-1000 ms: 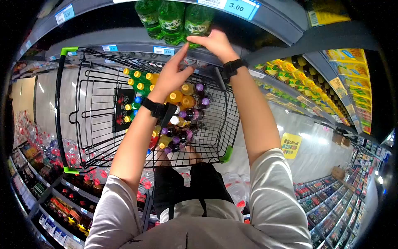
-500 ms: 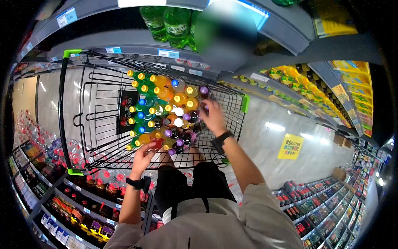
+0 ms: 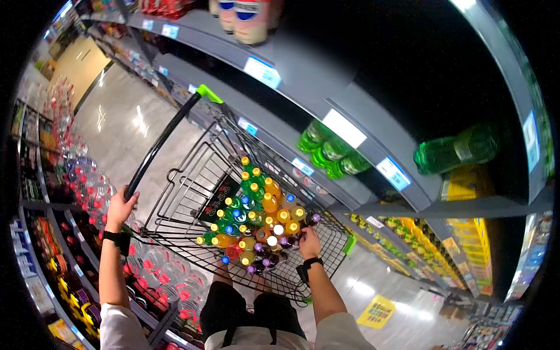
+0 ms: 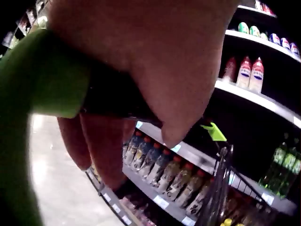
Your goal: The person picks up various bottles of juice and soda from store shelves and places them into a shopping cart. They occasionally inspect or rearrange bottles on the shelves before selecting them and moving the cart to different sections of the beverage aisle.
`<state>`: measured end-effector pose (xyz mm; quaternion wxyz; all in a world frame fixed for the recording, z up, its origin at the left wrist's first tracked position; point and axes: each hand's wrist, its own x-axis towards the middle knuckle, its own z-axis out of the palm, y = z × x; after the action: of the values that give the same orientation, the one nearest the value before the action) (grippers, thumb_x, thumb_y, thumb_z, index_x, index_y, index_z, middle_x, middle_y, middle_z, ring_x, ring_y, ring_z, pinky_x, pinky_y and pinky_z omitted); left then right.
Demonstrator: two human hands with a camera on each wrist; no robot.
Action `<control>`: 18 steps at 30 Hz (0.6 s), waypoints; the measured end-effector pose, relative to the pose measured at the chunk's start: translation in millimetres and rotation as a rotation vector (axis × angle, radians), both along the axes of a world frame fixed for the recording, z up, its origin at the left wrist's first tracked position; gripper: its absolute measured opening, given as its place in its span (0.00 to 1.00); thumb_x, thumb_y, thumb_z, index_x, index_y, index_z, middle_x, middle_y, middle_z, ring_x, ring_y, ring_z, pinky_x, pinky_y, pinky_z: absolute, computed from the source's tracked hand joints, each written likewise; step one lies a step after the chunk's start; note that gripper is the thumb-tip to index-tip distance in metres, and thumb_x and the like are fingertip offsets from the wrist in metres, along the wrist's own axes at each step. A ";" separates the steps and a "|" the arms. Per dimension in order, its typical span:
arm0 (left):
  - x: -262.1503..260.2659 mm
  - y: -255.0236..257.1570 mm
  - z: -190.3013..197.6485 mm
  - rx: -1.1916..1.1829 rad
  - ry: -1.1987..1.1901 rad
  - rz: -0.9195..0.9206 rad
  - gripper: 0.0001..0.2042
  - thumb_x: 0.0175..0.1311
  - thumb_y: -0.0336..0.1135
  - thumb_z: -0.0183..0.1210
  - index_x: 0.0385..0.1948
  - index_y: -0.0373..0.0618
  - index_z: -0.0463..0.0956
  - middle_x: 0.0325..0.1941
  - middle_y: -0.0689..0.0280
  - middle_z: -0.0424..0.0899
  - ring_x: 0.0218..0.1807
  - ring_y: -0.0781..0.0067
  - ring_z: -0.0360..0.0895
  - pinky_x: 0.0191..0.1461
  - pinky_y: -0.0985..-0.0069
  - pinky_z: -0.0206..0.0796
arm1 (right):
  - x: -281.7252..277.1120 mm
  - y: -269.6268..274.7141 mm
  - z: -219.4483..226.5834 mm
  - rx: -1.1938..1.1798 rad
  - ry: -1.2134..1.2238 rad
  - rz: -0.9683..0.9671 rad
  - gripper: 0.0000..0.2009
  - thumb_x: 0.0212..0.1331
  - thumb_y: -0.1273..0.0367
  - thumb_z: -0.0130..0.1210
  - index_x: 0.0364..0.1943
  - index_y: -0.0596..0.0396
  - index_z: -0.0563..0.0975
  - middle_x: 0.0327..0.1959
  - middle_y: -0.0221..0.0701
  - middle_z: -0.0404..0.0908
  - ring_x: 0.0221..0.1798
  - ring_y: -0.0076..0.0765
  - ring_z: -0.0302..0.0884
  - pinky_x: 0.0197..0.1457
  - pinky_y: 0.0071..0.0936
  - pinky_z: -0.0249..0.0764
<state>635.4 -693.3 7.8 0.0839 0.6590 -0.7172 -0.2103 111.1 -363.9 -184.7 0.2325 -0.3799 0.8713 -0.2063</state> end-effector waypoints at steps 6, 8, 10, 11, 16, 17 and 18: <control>-4.3 44.3 20.6 -0.132 -0.234 0.097 0.20 0.60 0.53 0.62 0.29 0.41 0.79 0.24 0.48 0.81 0.32 0.42 0.81 0.37 0.51 0.72 | 4.6 -1.8 -14.9 0.107 0.163 0.140 0.11 0.53 0.76 0.58 0.40 0.49 0.79 0.59 0.40 0.78 0.58 0.52 0.76 0.59 0.44 0.75; -2.0 51.4 26.7 -0.087 -0.237 0.156 0.18 0.59 0.51 0.62 0.29 0.42 0.80 0.25 0.48 0.82 0.32 0.42 0.81 0.38 0.51 0.72 | 10.2 -3.5 -9.5 0.172 0.121 0.151 0.11 0.54 0.76 0.57 0.42 0.50 0.79 0.60 0.40 0.76 0.59 0.51 0.76 0.58 0.44 0.76; 6.4 53.8 26.6 -0.102 -0.238 0.152 0.16 0.57 0.48 0.62 0.28 0.42 0.80 0.25 0.48 0.82 0.32 0.42 0.82 0.38 0.52 0.73 | 12.4 -10.3 -8.6 0.195 0.057 0.066 0.09 0.54 0.76 0.57 0.39 0.51 0.80 0.60 0.40 0.77 0.59 0.51 0.76 0.59 0.44 0.75; 11.3 53.2 26.3 -0.075 -0.272 0.163 0.16 0.56 0.48 0.63 0.28 0.43 0.80 0.25 0.49 0.83 0.33 0.43 0.82 0.39 0.52 0.74 | 11.9 -12.3 -6.7 0.128 0.079 0.137 0.09 0.53 0.76 0.57 0.38 0.51 0.80 0.58 0.39 0.78 0.58 0.51 0.76 0.59 0.44 0.75; 43.8 54.5 24.2 -0.059 -0.276 0.224 0.14 0.54 0.47 0.64 0.28 0.44 0.81 0.27 0.49 0.83 0.35 0.42 0.82 0.40 0.52 0.74 | 31.4 -31.4 1.9 0.214 0.009 0.145 0.11 0.51 0.76 0.62 0.38 0.49 0.82 0.57 0.39 0.79 0.58 0.48 0.77 0.60 0.40 0.75; 51.3 53.7 23.1 -0.062 -0.262 0.229 0.14 0.53 0.46 0.64 0.29 0.44 0.82 0.27 0.49 0.83 0.35 0.42 0.82 0.41 0.52 0.74 | 36.9 -34.9 2.4 0.233 -0.009 0.144 0.11 0.50 0.76 0.63 0.39 0.48 0.82 0.57 0.39 0.79 0.58 0.49 0.77 0.60 0.41 0.75; 58.8 50.7 20.7 -0.061 -0.266 0.224 0.14 0.53 0.46 0.64 0.29 0.44 0.82 0.27 0.49 0.83 0.35 0.42 0.82 0.41 0.52 0.74 | 41.9 -38.9 2.1 0.235 -0.014 0.139 0.11 0.50 0.76 0.63 0.39 0.48 0.82 0.57 0.39 0.79 0.58 0.49 0.77 0.60 0.41 0.75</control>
<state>694.2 -642.6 28.5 0.0311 0.7540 -0.6501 -0.0886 153.0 -402.8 -182.5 0.2954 -0.4082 0.8592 -0.0890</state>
